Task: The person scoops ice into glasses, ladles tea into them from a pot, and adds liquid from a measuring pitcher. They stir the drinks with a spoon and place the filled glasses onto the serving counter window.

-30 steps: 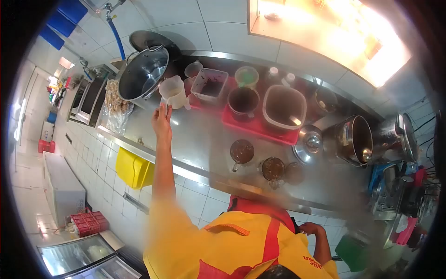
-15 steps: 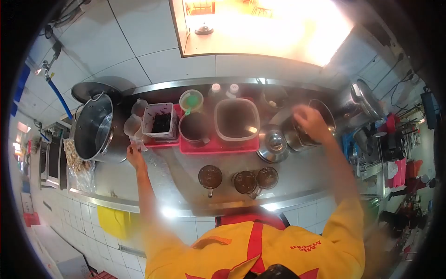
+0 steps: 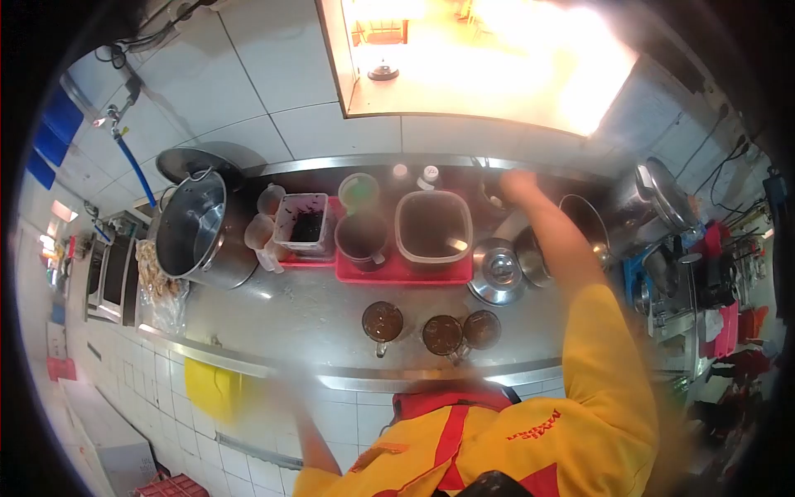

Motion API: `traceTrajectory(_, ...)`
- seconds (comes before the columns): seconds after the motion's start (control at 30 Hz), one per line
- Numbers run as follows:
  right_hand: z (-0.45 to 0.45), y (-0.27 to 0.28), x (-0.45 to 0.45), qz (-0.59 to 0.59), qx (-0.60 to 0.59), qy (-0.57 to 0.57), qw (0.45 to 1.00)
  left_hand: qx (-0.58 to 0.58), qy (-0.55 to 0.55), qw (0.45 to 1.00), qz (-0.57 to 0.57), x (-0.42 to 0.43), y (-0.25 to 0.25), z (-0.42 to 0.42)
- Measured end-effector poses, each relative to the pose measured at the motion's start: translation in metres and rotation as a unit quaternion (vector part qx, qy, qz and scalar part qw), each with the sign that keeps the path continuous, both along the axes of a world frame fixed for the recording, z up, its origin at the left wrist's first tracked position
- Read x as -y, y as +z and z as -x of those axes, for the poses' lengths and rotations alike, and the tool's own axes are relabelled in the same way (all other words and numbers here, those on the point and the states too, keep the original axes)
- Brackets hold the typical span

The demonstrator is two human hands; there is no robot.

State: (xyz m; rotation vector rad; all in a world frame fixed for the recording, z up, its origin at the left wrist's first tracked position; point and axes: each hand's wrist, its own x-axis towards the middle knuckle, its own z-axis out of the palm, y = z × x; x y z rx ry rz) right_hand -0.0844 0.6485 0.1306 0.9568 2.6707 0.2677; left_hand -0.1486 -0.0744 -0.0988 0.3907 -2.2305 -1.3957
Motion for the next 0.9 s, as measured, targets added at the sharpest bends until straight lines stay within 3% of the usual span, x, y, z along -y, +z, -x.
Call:
traceTrajectory(0.03,0.003,0.004,0.003,0.003,-0.003,0.005,1.0,-0.01,0.001,0.987,0.158,0.019,-0.027,-0.027)
traceTrajectory(0.1,0.006,0.023,0.011,0.027,0.031,0.003,0.999,0.107,0.026,0.958,0.264,0.047,-0.047,-0.087)
traceTrajectory(0.13,0.01,0.014,-0.003,0.019,0.024,-0.001,1.0,0.229,0.048,0.949,0.209,0.057,-0.053,-0.114)
traceTrajectory(0.17,0.009,0.02,0.0,0.02,0.023,0.005,1.0,0.214,0.066,0.951,0.213,0.066,-0.071,-0.141)
traceTrajectory(0.23,0.0,0.041,0.01,0.047,-0.16,-0.096,0.981,0.223,0.087,0.951,0.194,0.077,-0.112,-0.19)
traceTrajectory(0.27,-0.008,0.036,0.0,0.031,-0.236,-0.056,0.97,0.245,0.092,0.95,0.171,0.077,-0.125,-0.209)
traceTrajectory(0.3,-0.017,0.041,0.003,0.032,-0.235,-0.053,0.97,0.246,0.095,0.949,0.17,0.076,-0.13,-0.223)
traceTrajectory(0.33,-0.032,0.053,0.013,0.023,-0.345,-0.027,0.938,0.338,-0.053,0.898,0.276,0.076,-0.133,-0.238)
traceTrajectory(0.37,-0.049,0.066,0.023,0.014,-0.45,0.0,0.893,0.417,-0.199,0.807,0.367,0.074,-0.136,-0.255)
traceTrajectory(0.4,-0.065,0.076,0.034,0.016,-0.446,0.003,0.895,0.422,-0.198,0.806,0.365,0.066,-0.135,-0.268)
traceTrajectory(0.43,-0.082,0.086,0.048,-0.002,-0.506,0.034,0.862,0.518,-0.213,0.805,0.193,0.049,-0.124,-0.27)
traceTrajectory(0.47,-0.1,0.096,0.063,-0.018,-0.563,0.063,0.824,0.556,-0.237,0.79,0.099,0.038,-0.121,-0.27)
traceTrajectory(0.5,-0.118,0.106,0.078,-0.014,-0.558,0.063,0.827,0.594,-0.251,0.764,0.008,0.027,-0.117,-0.27)
traceTrajectory(0.57,-0.152,0.12,0.11,0.13,-0.622,0.091,0.767,0.504,-0.444,0.723,0.162,0.025,-0.143,-0.256)
traceTrajectory(0.6,-0.166,0.12,0.122,0.136,-0.615,0.088,0.772,0.432,-0.515,0.703,0.233,0.026,-0.16,-0.251)
traceTrajectory(0.63,-0.178,0.119,0.133,0.191,-0.625,0.096,0.751,0.626,-0.252,0.737,-0.043,0.0,-0.154,-0.239)
traceTrajectory(0.67,-0.192,0.114,0.144,0.245,-0.634,0.102,0.726,0.628,-0.229,0.743,-0.03,-0.019,-0.136,-0.231)
traceTrajectory(0.77,-0.23,0.102,0.174,0.342,-0.557,0.099,0.751,0.609,-0.239,0.752,-0.085,-0.057,-0.091,-0.205)
traceTrajectory(0.9,-0.256,0.079,0.21,0.344,-0.488,0.186,0.78,0.591,-0.275,0.749,-0.115,-0.065,-0.086,-0.193)
